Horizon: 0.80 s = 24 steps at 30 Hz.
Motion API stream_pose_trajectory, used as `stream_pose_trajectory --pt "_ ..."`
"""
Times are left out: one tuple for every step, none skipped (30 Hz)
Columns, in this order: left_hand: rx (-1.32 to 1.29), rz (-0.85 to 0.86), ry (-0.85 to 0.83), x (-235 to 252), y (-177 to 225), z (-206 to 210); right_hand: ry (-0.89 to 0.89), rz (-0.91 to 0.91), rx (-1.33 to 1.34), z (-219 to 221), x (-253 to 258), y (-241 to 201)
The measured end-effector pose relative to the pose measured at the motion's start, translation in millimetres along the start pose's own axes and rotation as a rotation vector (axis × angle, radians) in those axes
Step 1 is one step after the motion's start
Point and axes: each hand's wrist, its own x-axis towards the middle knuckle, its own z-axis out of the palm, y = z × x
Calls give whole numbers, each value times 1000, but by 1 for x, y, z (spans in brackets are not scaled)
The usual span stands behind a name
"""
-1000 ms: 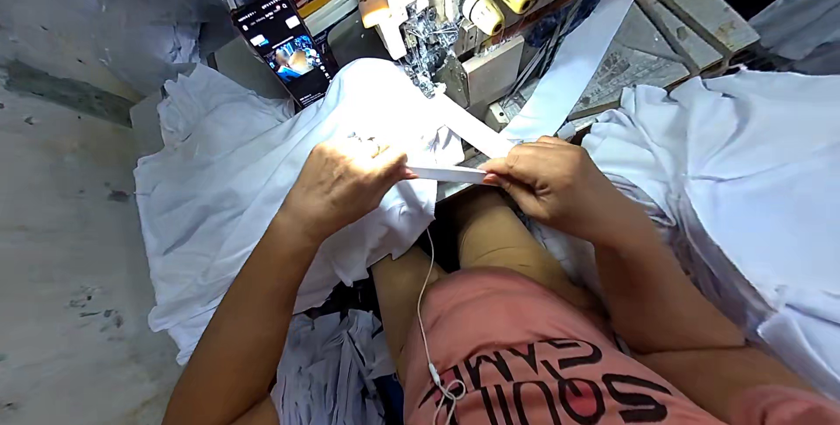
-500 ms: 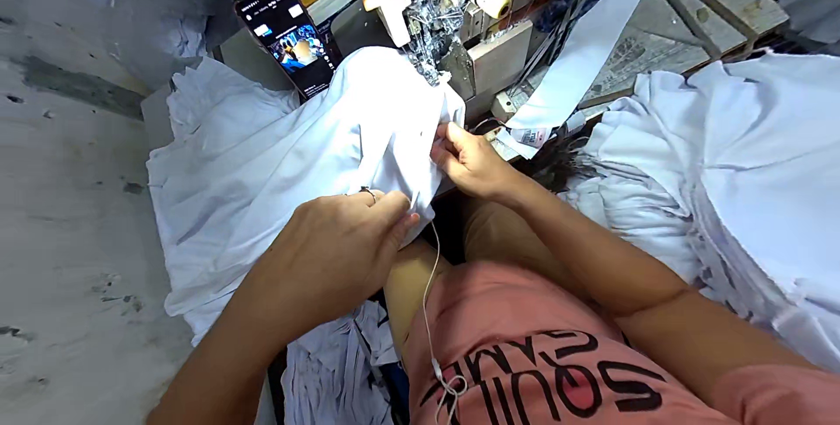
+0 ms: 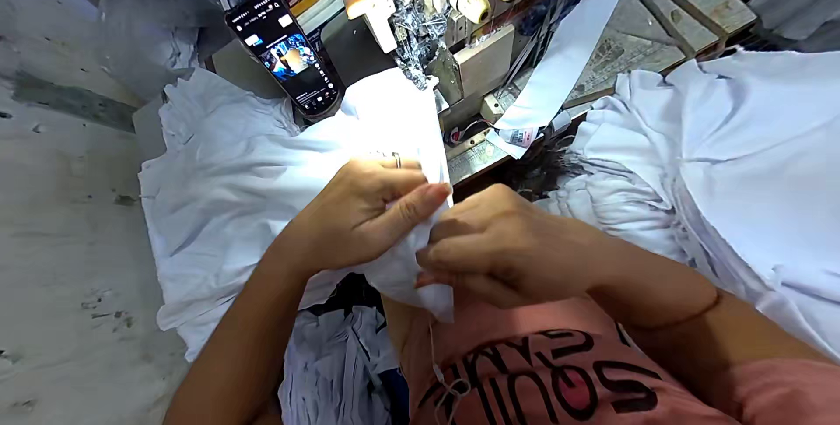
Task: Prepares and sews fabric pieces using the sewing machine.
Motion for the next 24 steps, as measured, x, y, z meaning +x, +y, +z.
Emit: stream_pose_trajectory --pt "75 -8 -76 -3 5 -9 105 11 -49 3 -2 6" --pt "166 -22 -128 -9 11 -22 215 48 -112 7 -6 16" --pt "266 -40 -148 -16 17 -35 305 119 -163 15 -13 28" --pt "370 -60 -146 -24 21 -46 364 211 -183 28 -19 41" --pt "471 -88 -137 -30 26 -55 367 322 -169 43 -25 51" --pt "571 -107 -125 -32 32 -59 318 439 -136 59 -28 59" --pt "649 -107 -124 -29 38 -59 249 527 -78 76 -26 65" --pt "709 -93 -137 -24 45 -56 189 570 -22 89 -18 68" --pt "768 -74 -154 -17 51 -50 181 545 -25 98 -5 70" --pt "836 -58 -167 -11 55 -44 186 518 -50 100 12 71" --pt "904 -61 -183 -7 58 -41 215 466 -104 98 31 72" --pt "950 -83 -195 -8 58 -43 192 430 -157 92 47 74" --pt "972 -126 -190 -14 53 -50 120 421 -186 88 60 77" --pt "969 -186 -167 -24 46 -60 28 421 -195 85 69 82" --pt "951 -242 -128 -36 36 -71 -102 429 -190 80 73 85" --pt "936 -295 -85 -47 26 -80 -142 376 -202 79 69 91" --pt "925 -336 -50 -54 19 -86 -179 359 -179 75 61 92" --pt "904 -382 -30 -56 15 -88 -120 325 -164 72 50 94" --pt "877 -417 -10 -58 13 -86 9 273 -164 68 38 98" --pt "846 -430 15 -59 11 -84 135 250 -166 63 29 103" --pt "808 -433 34 -61 9 -82 255 251 -189 56 22 106" --pt "765 -430 51 -63 7 -80 349 271 -239 48 18 109" --pt "729 -423 66 -64 8 -77 410 300 -294 40 15 110" --pt "703 -410 75 -63 10 -74 442 321 -346 33 15 111"
